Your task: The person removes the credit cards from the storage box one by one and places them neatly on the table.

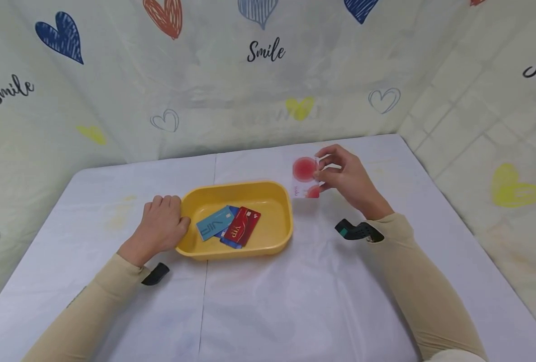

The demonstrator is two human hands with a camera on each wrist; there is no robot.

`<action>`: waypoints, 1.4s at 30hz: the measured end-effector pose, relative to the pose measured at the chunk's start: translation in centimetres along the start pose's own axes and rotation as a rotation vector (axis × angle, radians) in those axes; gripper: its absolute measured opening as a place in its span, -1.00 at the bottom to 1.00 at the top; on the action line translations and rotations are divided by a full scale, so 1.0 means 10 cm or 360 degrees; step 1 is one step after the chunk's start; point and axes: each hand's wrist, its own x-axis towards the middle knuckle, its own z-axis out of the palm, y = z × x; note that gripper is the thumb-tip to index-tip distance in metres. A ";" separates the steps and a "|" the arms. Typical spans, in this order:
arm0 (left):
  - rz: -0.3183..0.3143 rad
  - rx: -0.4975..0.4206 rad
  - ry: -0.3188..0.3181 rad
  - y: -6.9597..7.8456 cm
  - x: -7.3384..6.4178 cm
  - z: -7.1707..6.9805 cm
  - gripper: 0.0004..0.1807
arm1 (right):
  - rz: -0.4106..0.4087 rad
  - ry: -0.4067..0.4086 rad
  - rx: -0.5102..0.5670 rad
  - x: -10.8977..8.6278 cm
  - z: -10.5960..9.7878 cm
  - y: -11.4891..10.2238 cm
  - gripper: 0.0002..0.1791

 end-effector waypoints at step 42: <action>-0.0014 -0.0013 -0.0027 0.01 0.00 -0.02 -0.78 | 0.0362 -0.0262 -0.0236 0.15 0.00 0.47 -0.51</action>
